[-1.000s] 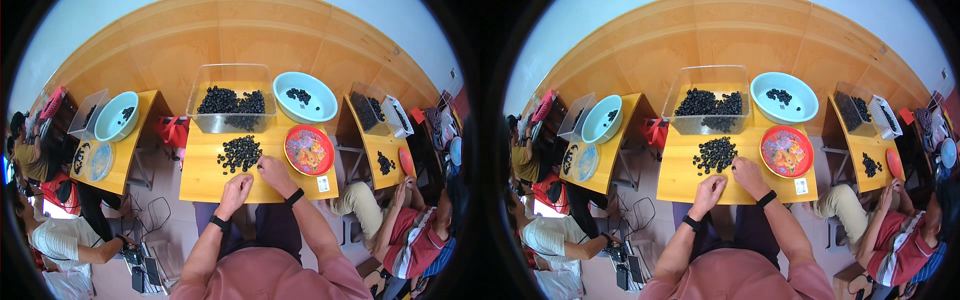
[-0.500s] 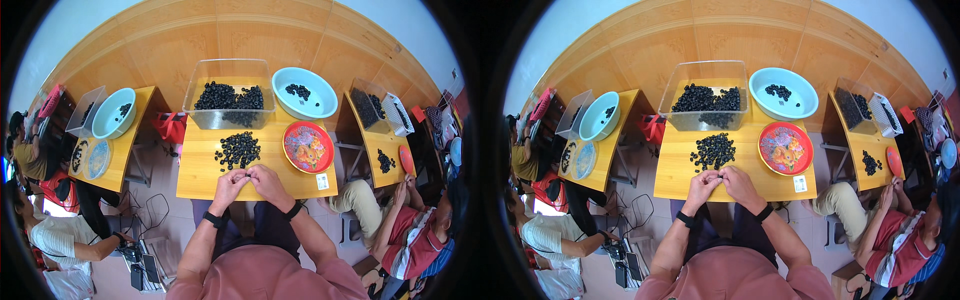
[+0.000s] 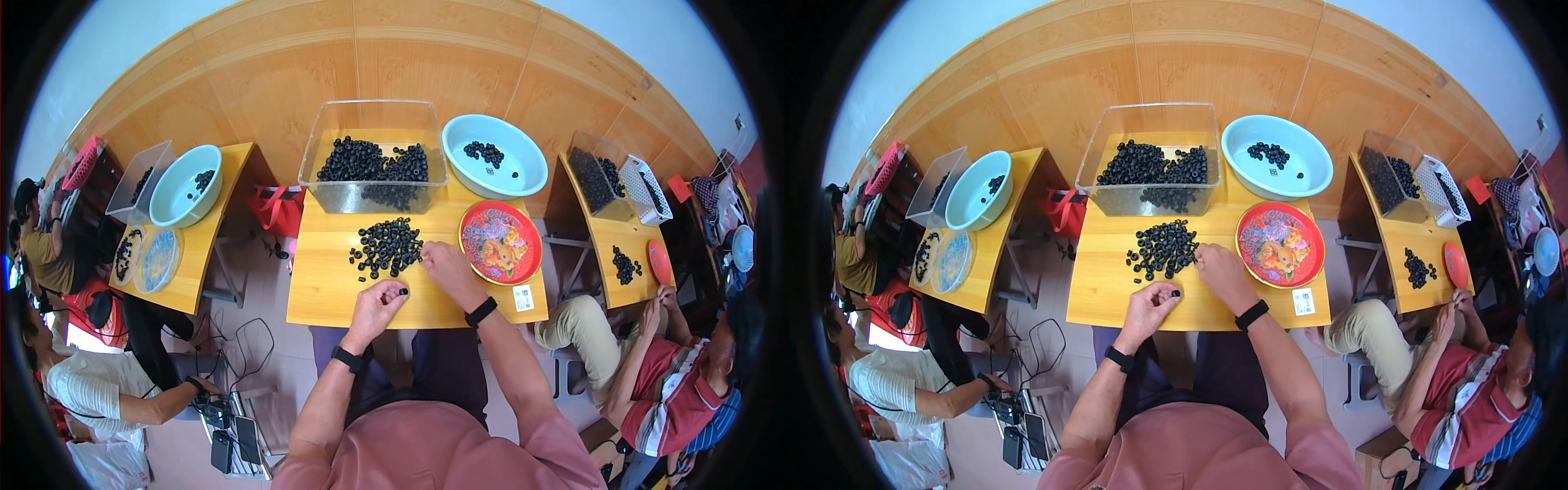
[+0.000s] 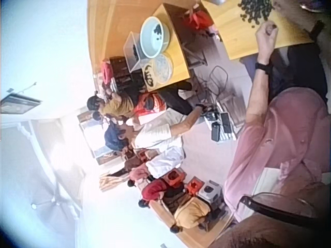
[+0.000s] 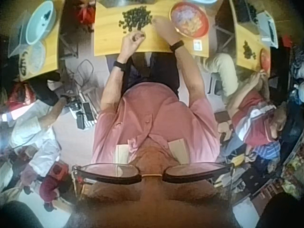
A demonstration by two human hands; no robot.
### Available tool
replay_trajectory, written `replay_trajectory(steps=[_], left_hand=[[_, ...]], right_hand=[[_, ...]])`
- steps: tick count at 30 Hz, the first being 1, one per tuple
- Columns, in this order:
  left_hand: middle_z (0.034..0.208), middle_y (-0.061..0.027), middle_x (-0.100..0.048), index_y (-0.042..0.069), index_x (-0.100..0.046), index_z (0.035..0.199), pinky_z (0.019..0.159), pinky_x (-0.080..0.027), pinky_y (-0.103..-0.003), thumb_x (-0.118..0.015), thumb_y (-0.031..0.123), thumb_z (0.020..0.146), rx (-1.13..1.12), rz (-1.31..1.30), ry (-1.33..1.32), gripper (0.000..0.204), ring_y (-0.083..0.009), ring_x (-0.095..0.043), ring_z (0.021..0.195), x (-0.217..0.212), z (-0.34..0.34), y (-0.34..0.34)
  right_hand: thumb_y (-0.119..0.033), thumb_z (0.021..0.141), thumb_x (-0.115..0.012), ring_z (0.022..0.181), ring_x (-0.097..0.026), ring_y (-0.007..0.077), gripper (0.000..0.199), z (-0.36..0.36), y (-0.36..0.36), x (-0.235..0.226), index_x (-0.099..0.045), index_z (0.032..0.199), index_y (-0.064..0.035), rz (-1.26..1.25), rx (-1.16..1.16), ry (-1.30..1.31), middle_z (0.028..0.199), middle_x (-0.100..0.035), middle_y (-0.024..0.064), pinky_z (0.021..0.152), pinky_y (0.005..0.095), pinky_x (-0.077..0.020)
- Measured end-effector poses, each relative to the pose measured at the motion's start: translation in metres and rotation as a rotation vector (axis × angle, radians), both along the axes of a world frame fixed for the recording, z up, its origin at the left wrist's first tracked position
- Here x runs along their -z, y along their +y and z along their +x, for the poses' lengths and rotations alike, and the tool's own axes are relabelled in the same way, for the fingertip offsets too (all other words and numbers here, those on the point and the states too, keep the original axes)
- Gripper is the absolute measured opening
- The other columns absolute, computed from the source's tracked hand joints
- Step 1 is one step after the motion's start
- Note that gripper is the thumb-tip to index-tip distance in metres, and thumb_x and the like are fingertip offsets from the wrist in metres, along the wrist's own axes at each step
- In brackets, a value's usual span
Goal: Sort small black plastic or rubber components into various containers and trays.
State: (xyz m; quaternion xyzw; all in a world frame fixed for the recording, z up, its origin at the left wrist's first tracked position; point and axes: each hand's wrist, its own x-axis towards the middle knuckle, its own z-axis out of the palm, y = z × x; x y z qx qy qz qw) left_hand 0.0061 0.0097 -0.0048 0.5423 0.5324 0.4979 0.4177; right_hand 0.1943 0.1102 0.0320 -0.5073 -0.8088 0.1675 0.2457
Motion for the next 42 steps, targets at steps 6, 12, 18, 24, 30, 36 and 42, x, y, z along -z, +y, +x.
replay_trajectory(steps=[6, 12, 18, 24, 30, 36, 42], left_hand=[[0.079, -0.002, -0.066, 0.0, -0.073, 0.106, 0.066, -0.05, -0.025, -0.078, 0.008, 0.09, 0.019, 0.025, 0.137, 0.018, -0.0079, -0.057, 0.069, -0.002, 0.0, 0.0], [0.077, -0.004, -0.066, 0.0, -0.073, 0.106, 0.065, -0.05, -0.027, -0.078, 0.008, 0.089, 0.014, 0.052, 0.07, 0.019, -0.0096, -0.058, 0.068, 0.001, 0.006, 0.003], [0.076, -0.0038, -0.063, 0.002, -0.074, 0.104, 0.059, -0.046, -0.027, -0.078, 0.004, 0.087, 0.013, 0.124, 0.248, 0.018, -0.01, -0.054, 0.062, -0.006, 0.005, 0.0], [0.083, -0.0099, -0.065, 0.002, -0.073, 0.104, 0.063, -0.049, -0.032, -0.076, 0.006, 0.087, 0.037, 0.092, 0.261, 0.017, -0.0188, -0.059, 0.066, -0.008, 0.004, -0.001], [0.084, -0.0101, -0.065, 0.001, -0.072, 0.103, 0.064, -0.05, -0.031, -0.076, 0.006, 0.088, 0.038, 0.115, 0.257, 0.017, -0.0185, -0.06, 0.068, -0.008, 0.007, 0.0], [0.084, -0.0094, -0.065, 0.0, -0.072, 0.103, 0.064, -0.05, -0.031, -0.076, 0.006, 0.089, 0.021, 0.105, 0.266, 0.016, -0.0182, -0.06, 0.068, -0.007, 0.006, -0.001], [0.084, -0.0094, -0.065, 0.0, -0.073, 0.103, 0.064, -0.05, -0.031, -0.076, 0.007, 0.089, 0.027, 0.107, 0.254, 0.016, -0.0175, -0.06, 0.068, -0.008, 0.007, -0.002]], right_hand=[[-0.011, 0.086, -0.067, 0.083, -0.07, 0.0394, 0.008, -0.008, -0.011, 0.01, -0.07, 0.09, -0.0042, 0.017, -0.03, -0.102, 0.087, -0.069, 0.0183, 0.074, 0.052, -0.054], [-0.012, 0.085, -0.068, 0.088, -0.071, 0.0375, 0.012, 0.002, -0.024, 0.0, -0.071, 0.094, -0.0042, -0.087, -0.047, -0.031, 0.092, -0.072, 0.0187, 0.078, 0.0506, -0.0546], [-0.012, 0.086, -0.067, 0.089, -0.071, 0.0382, 0.012, 0.029, -0.037, -0.045, -0.073, 0.094, -0.0062, -0.156, 0.049, 0.014, 0.091, -0.074, 0.019, 0.078, 0.0495, -0.0553], [-0.014, 0.083, -0.072, 0.083, -0.073, 0.0356, 0.007, 0.121, 0.012, -0.048, -0.075, 0.084, -0.0077, -0.004, 0.388, -0.162, 0.081, -0.073, 0.0156, 0.073, 0.0437, -0.0568], [-0.009, 0.08, -0.07, 0.085, -0.072, 0.0372, 0.008, 0.126, 0.02, -0.023, -0.075, 0.086, -0.0065, -0.115, 0.251, -0.25, 0.08, -0.073, 0.017, 0.076, 0.0469, -0.0552], [-0.004, 0.083, -0.066, 0.096, -0.071, 0.041, 0.016, 0.107, 0.016, -0.016, -0.076, 0.094, -0.0054, -0.155, 0.232, -0.189, 0.097, -0.074, 0.0228, 0.087, 0.0506, -0.0548], [0.0, 0.081, -0.065, 0.097, -0.07, 0.0421, 0.017, 0.111, 0.021, -0.01, -0.076, 0.093, -0.0029, -0.15, 0.199, -0.212, 0.1, -0.073, 0.0247, 0.087, 0.0502, -0.0546]])
